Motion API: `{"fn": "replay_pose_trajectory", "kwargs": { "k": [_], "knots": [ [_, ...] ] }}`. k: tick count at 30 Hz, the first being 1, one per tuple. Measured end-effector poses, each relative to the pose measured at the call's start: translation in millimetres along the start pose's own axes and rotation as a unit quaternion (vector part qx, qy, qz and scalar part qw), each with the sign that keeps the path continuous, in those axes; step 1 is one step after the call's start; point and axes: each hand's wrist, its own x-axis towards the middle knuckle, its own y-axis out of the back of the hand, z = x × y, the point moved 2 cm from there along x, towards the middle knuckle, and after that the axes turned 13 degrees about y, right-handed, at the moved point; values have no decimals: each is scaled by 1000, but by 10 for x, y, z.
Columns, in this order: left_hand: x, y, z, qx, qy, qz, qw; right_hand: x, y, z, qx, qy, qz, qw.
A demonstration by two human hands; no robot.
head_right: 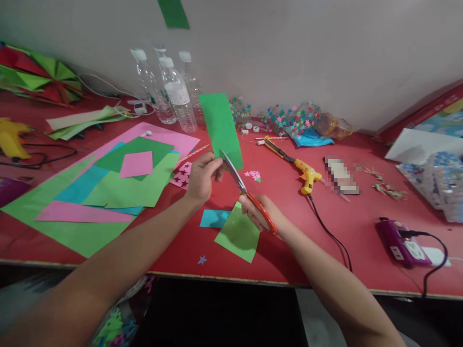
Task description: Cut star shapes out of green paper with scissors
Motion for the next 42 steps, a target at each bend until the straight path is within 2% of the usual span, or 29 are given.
{"fn": "replay_pose_trajectory", "kwargs": {
  "k": [11, 23, 29, 39, 42],
  "knots": [
    [17, 17, 0, -9, 9, -1, 1000, 1, -28, -15, -4, -43, 33, 999],
    [19, 30, 30, -10, 6, -1, 1000, 9, -6, -91, -38, -69, 42, 996],
    [33, 56, 44, -16, 4, -6, 1000, 7, 1, -102, -35, -61, 38, 997],
    [92, 96, 64, -33, -17, 40, 999, 15, 22, -29, -25, -35, 10, 999],
    [81, 61, 53, -34, -6, 15, 999, 18, 1, 7, -15, -39, 24, 999]
  ]
}}
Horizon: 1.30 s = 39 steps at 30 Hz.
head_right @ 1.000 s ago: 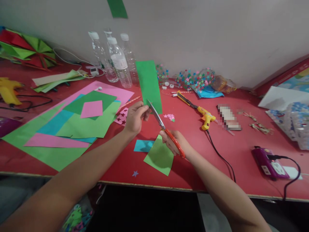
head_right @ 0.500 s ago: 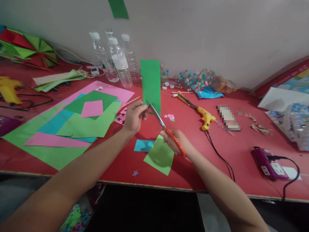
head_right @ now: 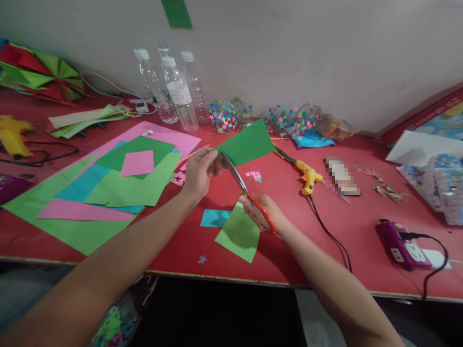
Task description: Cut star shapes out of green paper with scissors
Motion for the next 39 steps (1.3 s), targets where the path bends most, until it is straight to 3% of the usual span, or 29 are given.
{"fn": "replay_pose_trajectory", "kwargs": {
  "k": [3, 16, 30, 39],
  "knots": [
    [-19, -28, -8, 14, 13, -20, 1000, 5, -17, 23, 4, 5, 12, 1000],
    [-23, -7, 27, 5, -4, 12, 1000, -4, -16, 4, -9, 12, -12, 1000],
    [-18, -7, 16, 15, 9, -10, 1000, -22, 15, 6, -2, 31, -32, 999],
    [9, 17, 13, 10, 14, -25, 1000, -7, 17, -11, 5, -8, -25, 1000]
  ]
}}
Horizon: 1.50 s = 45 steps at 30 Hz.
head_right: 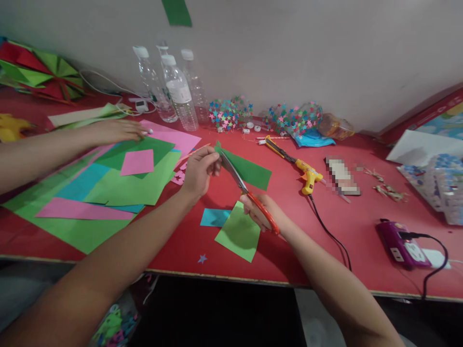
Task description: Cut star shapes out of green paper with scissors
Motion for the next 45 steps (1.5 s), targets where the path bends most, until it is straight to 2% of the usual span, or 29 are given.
{"fn": "replay_pose_trajectory", "kwargs": {
  "k": [7, 18, 22, 38, 45],
  "knots": [
    [31, 40, 51, 22, 4, -1, 1000, -10, 14, -75, -27, 2, 16, 999],
    [39, 52, 60, 19, 7, -1, 1000, -2, 31, -63, -15, 4, 24, 1000],
    [45, 62, 50, 21, 12, 3, 1000, -5, 48, -43, -46, -6, 25, 999],
    [50, 91, 45, 34, -6, 10, 999, 22, 30, -35, -37, -42, 26, 998],
    [29, 46, 20, 20, -3, 32, 999, 21, 7, 56, 18, 13, 1, 1000]
  ]
}}
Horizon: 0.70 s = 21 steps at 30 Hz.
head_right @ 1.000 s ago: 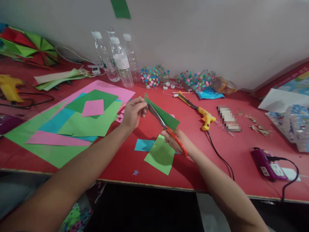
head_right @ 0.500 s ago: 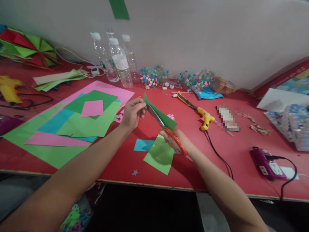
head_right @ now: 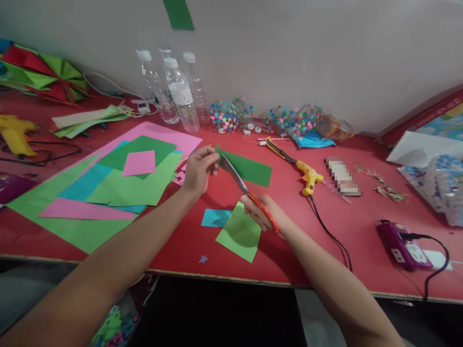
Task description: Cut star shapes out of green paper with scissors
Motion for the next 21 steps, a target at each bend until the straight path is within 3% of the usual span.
{"fn": "replay_pose_trajectory", "kwargs": {
  "k": [9, 21],
  "knots": [
    [-16, -12, -5, 13, 4, -18, 1000, -18, 94, 43, -14, 39, -42, 998],
    [14, 11, -1, -14, 36, -36, 999, 6, 170, -46, -45, 25, -50, 997]
  ]
}}
